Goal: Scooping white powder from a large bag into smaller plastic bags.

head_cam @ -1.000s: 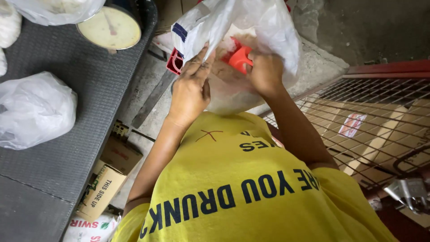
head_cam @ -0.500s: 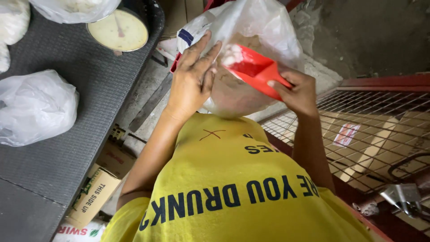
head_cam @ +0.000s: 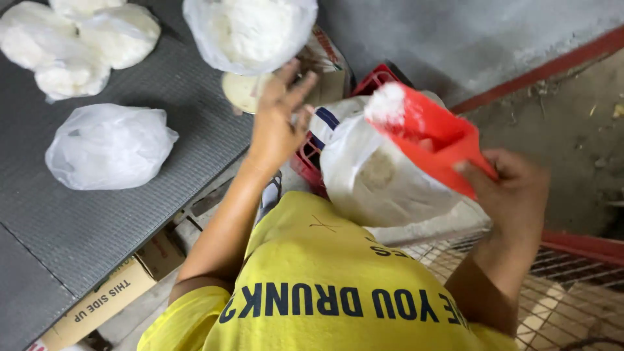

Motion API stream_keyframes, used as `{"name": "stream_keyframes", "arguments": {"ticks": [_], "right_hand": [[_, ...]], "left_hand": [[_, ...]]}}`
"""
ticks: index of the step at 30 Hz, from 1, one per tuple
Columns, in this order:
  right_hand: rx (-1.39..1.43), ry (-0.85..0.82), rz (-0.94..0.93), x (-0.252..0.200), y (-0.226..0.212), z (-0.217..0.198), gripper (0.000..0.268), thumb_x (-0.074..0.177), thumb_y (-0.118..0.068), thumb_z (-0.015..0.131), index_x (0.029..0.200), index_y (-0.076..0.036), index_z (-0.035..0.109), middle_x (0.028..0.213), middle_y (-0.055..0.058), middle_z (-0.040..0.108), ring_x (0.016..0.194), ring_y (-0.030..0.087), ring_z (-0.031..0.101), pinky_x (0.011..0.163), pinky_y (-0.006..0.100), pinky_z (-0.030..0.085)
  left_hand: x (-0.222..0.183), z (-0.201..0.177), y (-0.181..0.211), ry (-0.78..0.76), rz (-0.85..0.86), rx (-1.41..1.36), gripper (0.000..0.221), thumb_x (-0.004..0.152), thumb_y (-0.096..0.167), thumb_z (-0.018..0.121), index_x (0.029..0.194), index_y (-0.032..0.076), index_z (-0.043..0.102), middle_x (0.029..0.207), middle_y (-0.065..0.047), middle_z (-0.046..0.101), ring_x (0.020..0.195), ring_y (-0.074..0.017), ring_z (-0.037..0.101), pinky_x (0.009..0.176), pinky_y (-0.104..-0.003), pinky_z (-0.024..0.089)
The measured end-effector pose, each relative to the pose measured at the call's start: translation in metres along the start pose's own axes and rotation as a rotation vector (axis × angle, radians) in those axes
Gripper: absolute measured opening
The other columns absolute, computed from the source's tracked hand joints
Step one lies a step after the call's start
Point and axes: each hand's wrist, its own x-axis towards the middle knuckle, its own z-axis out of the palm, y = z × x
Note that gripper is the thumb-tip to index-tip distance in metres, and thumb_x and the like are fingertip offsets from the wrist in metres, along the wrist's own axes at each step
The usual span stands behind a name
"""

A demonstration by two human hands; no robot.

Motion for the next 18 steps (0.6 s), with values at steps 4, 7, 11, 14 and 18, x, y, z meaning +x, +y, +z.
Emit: {"name": "stream_keyframes", "arguments": {"ticks": [4,7,11,14,18], "right_hand": [[-0.232,-0.168,-0.193,0.062,-0.039,0.036,0.024,0.093,-0.022,0.085,0.096,-0.002,0.072,0.074,-0.003,0.059,0.068,0.005,0.051,0.061,0.026,0.042],[-0.319,-0.194,-0.412,0.118,-0.039,0.077,0.03,0.093,-0.023,0.091,0.091,0.0,0.071,0.073,0.004,0.06,0.067,0.01,0.054,0.063,0.03,0.043],[-0.401,-0.253,-0.632,0.169,-0.068,0.144,0.029,0.094,-0.023,0.092,0.094,0.0,0.074,0.079,0.013,0.063,0.069,0.02,0.061,0.067,0.035,0.048],[-0.543,-0.165,-0.924,0.198,-0.083,0.187,0.03,0.085,-0.025,0.092,0.097,-0.003,0.076,0.088,0.015,0.07,0.077,0.03,0.067,0.068,0.039,0.053],[-0.829,-0.185,-1.053,0.208,-0.119,0.225,0.025,0.086,-0.03,0.089,0.091,-0.009,0.077,0.081,0.011,0.07,0.074,0.031,0.068,0.065,0.045,0.052]], "left_hand": [[0.003,-0.029,-0.047,0.198,-0.128,0.128,0.066,0.089,0.007,0.084,0.149,0.019,0.06,0.164,-0.028,0.031,0.15,-0.0482,0.038,0.124,-0.051,0.036],[0.006,-0.043,-0.08,0.286,-0.209,0.047,0.074,0.09,0.007,0.084,0.156,0.021,0.053,0.167,-0.034,0.018,0.153,-0.0505,0.031,0.127,-0.051,0.033],[0.001,-0.04,-0.117,0.288,-0.285,-0.064,0.076,0.09,0.01,0.085,0.157,0.02,0.05,0.165,-0.041,0.011,0.153,-0.052,0.028,0.125,-0.051,0.033],[-0.001,-0.034,-0.135,0.23,-0.309,-0.115,0.075,0.09,0.013,0.085,0.157,0.014,0.051,0.163,-0.044,0.01,0.154,-0.053,0.026,0.126,-0.05,0.031],[0.003,-0.032,-0.135,0.144,-0.36,-0.111,0.071,0.088,0.018,0.084,0.151,0.005,0.054,0.161,-0.043,0.017,0.151,-0.0527,0.03,0.124,-0.048,0.031]]}}
